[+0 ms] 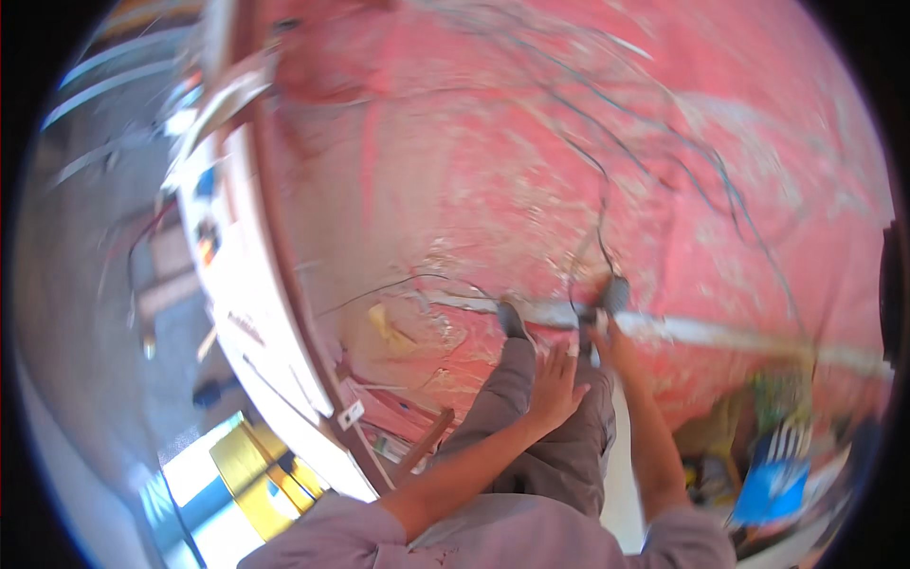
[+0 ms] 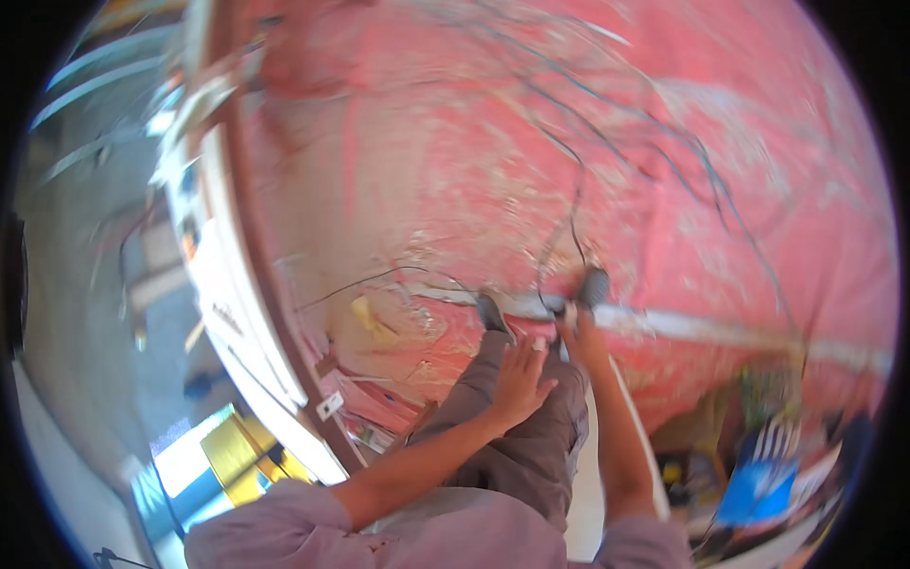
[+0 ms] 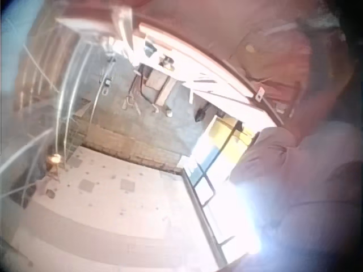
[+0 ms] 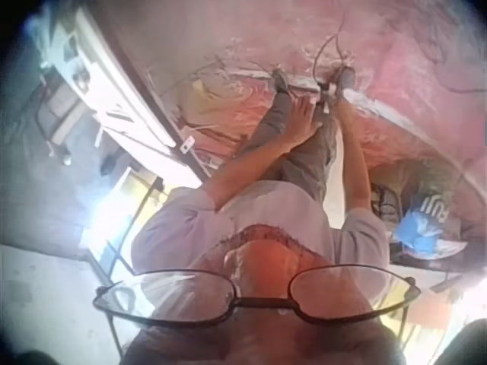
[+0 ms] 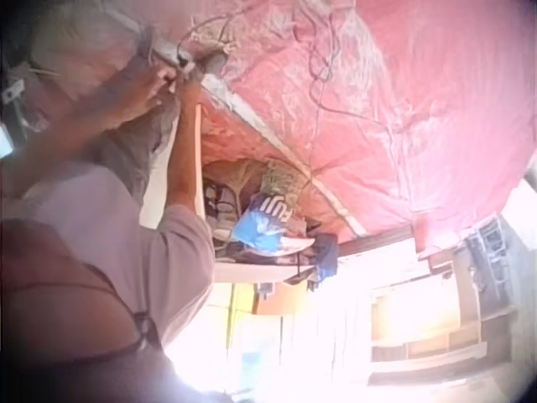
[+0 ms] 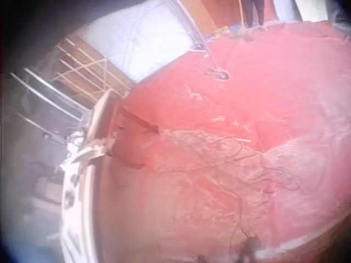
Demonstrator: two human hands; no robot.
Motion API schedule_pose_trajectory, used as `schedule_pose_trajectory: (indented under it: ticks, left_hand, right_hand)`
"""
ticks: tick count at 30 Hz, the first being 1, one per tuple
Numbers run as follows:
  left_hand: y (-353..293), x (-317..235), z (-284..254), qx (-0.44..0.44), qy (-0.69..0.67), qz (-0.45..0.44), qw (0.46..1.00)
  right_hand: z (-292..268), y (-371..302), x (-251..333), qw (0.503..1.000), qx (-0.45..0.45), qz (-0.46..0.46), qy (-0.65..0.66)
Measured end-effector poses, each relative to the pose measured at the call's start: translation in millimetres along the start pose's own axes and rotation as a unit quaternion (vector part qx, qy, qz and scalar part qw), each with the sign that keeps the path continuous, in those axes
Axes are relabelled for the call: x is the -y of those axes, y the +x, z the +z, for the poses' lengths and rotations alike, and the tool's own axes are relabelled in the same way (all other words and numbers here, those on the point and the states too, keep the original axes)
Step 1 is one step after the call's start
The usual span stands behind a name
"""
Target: The person positions a large wood panel onto a frame, aligns a smaller wood strip, and secures it using an electric drill.
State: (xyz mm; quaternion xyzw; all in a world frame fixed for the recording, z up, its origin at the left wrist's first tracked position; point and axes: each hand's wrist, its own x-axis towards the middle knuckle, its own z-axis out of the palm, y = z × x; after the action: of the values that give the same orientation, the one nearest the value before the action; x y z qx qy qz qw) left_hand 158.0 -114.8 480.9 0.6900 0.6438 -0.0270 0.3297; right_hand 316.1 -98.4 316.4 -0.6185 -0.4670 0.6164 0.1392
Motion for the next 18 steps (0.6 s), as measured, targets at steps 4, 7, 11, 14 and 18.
schedule_pose_trajectory:
  ticks: [4,7,11,14,18]
  left_hand:
    - [-40.6,44.6,-9.4,0.236,-0.025,-0.052,0.97]
    - [-53.9,40.1,-39.0,0.247,-0.079,-0.032,0.965]
    - [-45.9,34.0,-104.7,0.217,-0.052,0.041,0.974]
    - [-61.5,63.6,-143.1,0.211,0.019,-0.006,0.977]
    - [-90.6,134.2,-195.1,0.112,-0.031,-0.08,0.99]
  right_hand:
    - [-27.1,-91.5,99.1,0.997,0.076,0.028,0.017]
    - [-29.6,-103.4,114.8,0.988,0.13,-0.014,0.085]
    - [-41.5,-90.5,154.2,0.978,0.18,-0.034,0.103]
    - [-54.9,-96.5,199.4,0.965,0.127,-0.231,-0.016]
    - [-126.3,-53.0,99.4,0.937,0.155,0.01,-0.313]
